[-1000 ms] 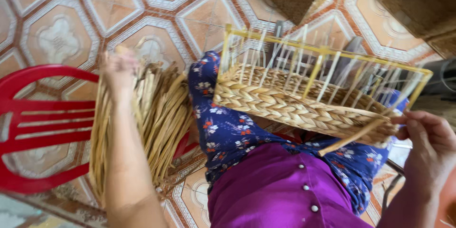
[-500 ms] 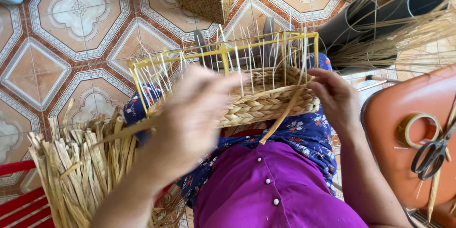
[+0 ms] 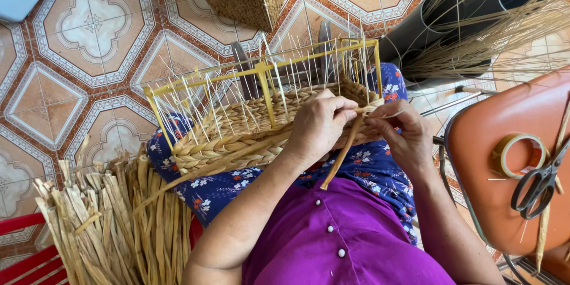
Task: The person weaves dried palm leaves into a rectangular basket frame held on their lap. They interlace the leaves through vertical spokes, pull the strands tight, and occasionally adjust the frame. Finished baskets and raw materials are visible nearby.
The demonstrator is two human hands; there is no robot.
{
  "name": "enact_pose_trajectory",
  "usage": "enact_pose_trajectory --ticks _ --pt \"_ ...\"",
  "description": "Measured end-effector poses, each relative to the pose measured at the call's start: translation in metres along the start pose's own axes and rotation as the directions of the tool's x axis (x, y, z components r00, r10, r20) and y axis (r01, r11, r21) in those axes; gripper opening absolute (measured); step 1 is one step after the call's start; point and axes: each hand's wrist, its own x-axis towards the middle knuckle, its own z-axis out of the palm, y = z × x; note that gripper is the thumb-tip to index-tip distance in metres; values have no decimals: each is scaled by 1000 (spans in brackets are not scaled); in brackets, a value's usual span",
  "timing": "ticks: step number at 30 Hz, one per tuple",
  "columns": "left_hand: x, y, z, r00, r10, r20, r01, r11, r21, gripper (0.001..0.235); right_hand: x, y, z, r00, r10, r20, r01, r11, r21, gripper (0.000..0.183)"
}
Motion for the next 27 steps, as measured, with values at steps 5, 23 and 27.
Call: enact_pose_trajectory --ticks 5,23,27 --pt "5 8 7 999 38 -36 -32 988 150 15 0 -17 -2 996 -80 37 87 961 -262 9" --pt "-17 8 -3 918 342 -199 -271 910 315 37 57 -40 4 972 87 220 8 917 -398 9" --pt "-28 20 -8 920 377 -110 -288 838 464 42 71 -34 15 981 90 174 14 855 -519 14"
